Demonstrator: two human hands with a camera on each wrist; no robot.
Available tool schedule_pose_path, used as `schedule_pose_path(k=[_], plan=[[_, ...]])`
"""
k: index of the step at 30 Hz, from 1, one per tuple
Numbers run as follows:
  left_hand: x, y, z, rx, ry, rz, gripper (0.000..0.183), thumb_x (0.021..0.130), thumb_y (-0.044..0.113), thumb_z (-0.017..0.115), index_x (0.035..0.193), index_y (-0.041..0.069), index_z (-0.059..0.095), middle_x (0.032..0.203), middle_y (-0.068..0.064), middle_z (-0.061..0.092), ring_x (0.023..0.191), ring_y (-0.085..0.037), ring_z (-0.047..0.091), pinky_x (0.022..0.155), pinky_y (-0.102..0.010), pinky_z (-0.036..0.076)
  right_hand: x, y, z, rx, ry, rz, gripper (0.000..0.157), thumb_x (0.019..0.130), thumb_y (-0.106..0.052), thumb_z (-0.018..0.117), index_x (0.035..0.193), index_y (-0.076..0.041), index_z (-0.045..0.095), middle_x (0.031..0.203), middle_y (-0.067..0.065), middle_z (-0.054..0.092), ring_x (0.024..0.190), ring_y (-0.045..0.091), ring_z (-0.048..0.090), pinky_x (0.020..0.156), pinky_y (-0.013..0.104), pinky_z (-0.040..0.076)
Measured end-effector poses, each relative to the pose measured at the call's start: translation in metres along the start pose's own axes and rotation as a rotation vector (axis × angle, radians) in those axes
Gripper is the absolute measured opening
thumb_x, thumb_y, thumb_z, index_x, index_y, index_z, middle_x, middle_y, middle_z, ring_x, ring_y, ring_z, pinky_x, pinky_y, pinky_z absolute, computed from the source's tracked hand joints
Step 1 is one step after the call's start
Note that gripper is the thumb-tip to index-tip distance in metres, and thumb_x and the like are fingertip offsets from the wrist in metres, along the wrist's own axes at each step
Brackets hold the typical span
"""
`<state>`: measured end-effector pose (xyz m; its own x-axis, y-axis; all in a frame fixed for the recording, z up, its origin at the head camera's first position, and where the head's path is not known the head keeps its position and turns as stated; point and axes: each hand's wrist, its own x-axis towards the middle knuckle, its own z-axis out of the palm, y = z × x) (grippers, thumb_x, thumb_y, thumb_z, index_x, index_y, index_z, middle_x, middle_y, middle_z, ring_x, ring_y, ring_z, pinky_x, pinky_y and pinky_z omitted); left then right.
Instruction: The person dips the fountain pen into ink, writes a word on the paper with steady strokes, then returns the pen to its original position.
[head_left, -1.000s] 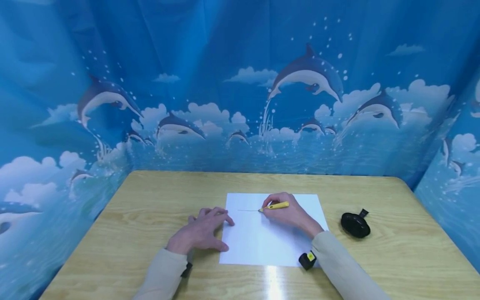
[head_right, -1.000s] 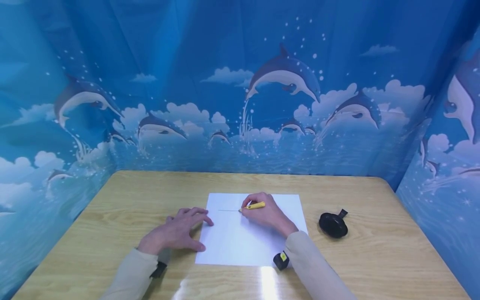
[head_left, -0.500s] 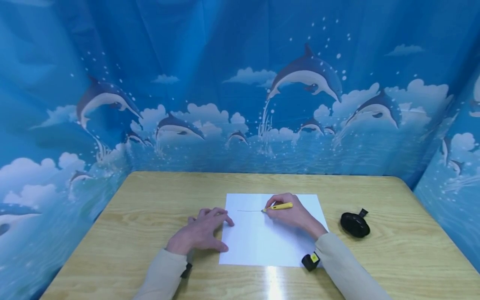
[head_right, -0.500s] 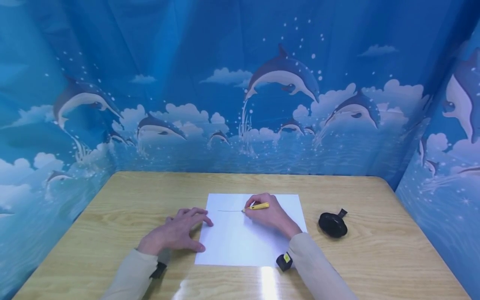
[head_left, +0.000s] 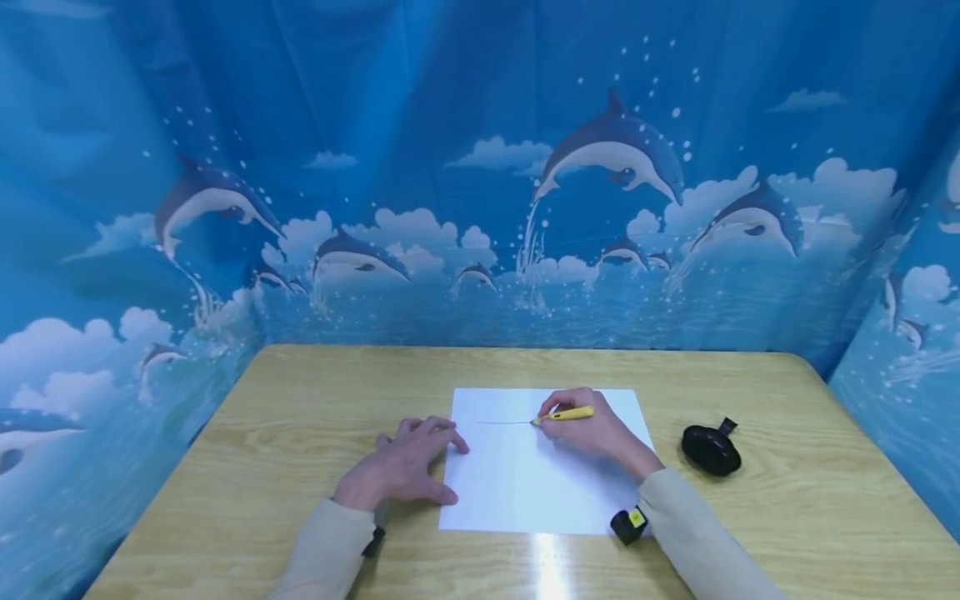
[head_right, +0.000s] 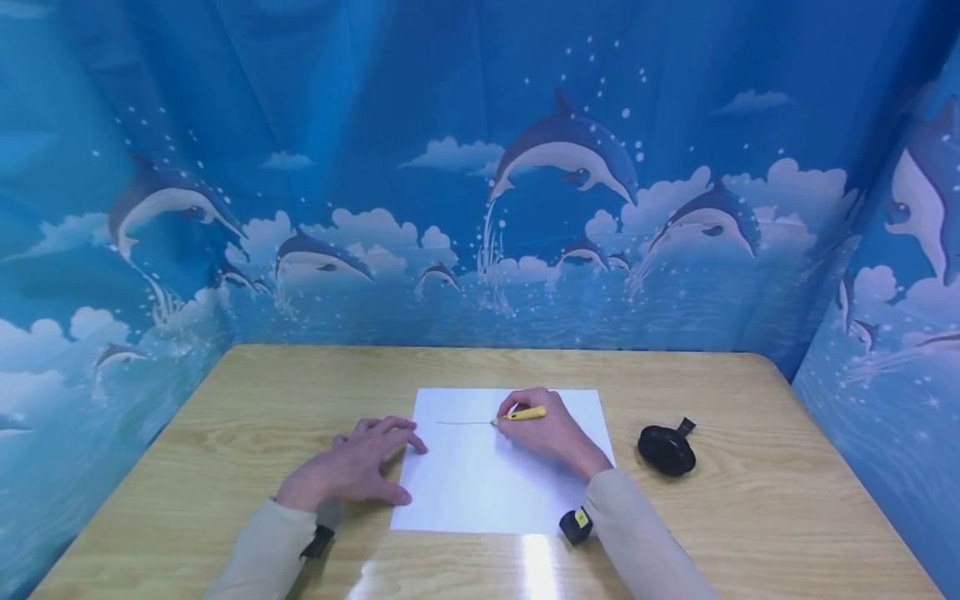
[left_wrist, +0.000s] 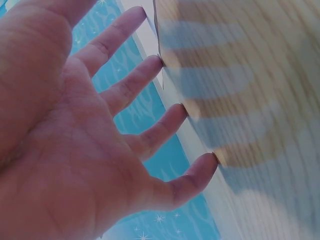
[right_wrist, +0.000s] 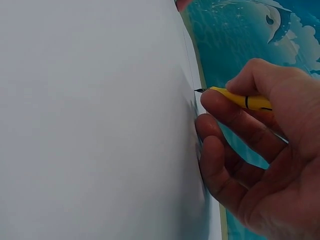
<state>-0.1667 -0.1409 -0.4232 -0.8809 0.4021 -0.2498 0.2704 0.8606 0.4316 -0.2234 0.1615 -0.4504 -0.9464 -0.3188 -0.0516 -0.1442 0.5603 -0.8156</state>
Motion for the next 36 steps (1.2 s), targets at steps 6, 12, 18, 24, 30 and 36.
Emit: schedule_pose_path(k=[6,12,18,24,30,36], plan=[[0.001,0.000,-0.001,0.011,0.006,0.008,0.057,0.076,0.042,0.087,0.127,0.032,0.063,0.158,0.000,0.043,0.145,-0.047,0.032,0.106,-0.086,0.025,-0.001,0.002,-0.004,-0.007,0.011,0.006,0.006,0.088,-0.019,0.074,0.093,-0.016,0.076,0.087,0.002,0.070,0.070,0.016,0.054,0.061,0.026,0.045],[0.000,0.000,-0.003,0.007,0.003,0.013,0.057,0.076,0.041,0.087,0.127,0.031,0.063,0.158,-0.001,0.043,0.145,-0.048,0.033,0.105,-0.085,0.026,-0.004,0.002,-0.007,-0.006,0.009,0.019,0.006,0.089,-0.019,0.073,0.093,-0.016,0.076,0.087,0.002,0.070,0.071,0.016,0.055,0.062,0.026,0.045],[0.001,0.000,-0.002,0.007,0.003,0.011,0.057,0.076,0.041,0.087,0.127,0.032,0.063,0.158,0.000,0.043,0.145,-0.048,0.032,0.106,-0.086,0.025,-0.006,0.003,-0.010,-0.005,0.010,0.025,0.005,0.089,-0.018,0.073,0.093,-0.016,0.076,0.084,0.000,0.069,0.070,0.017,0.055,0.062,0.026,0.045],[0.001,0.000,-0.001,-0.003,-0.006,-0.002,0.055,0.076,0.040,0.088,0.125,0.032,0.063,0.157,0.000,0.044,0.146,-0.047,0.032,0.107,-0.086,0.024,-0.009,0.005,-0.013,-0.021,0.012,0.029,0.005,0.089,-0.018,0.073,0.093,-0.016,0.075,0.082,0.000,0.069,0.069,0.017,0.055,0.060,0.026,0.045],[0.001,0.001,-0.002,-0.003,-0.006,-0.003,0.054,0.077,0.040,0.088,0.125,0.032,0.064,0.157,0.000,0.044,0.145,-0.046,0.032,0.106,-0.085,0.025,-0.011,0.006,-0.016,-0.024,0.022,0.041,0.004,0.089,-0.018,0.073,0.092,-0.017,0.075,0.081,0.000,0.068,0.066,0.017,0.053,0.057,0.025,0.043],[0.000,0.001,-0.002,-0.002,-0.005,-0.004,0.055,0.076,0.040,0.088,0.125,0.031,0.064,0.156,-0.001,0.045,0.146,-0.047,0.032,0.106,-0.087,0.023,-0.013,0.009,-0.018,-0.033,0.030,0.053,0.005,0.088,-0.018,0.073,0.092,-0.015,0.075,0.082,0.001,0.068,0.066,0.016,0.053,0.056,0.025,0.044]])
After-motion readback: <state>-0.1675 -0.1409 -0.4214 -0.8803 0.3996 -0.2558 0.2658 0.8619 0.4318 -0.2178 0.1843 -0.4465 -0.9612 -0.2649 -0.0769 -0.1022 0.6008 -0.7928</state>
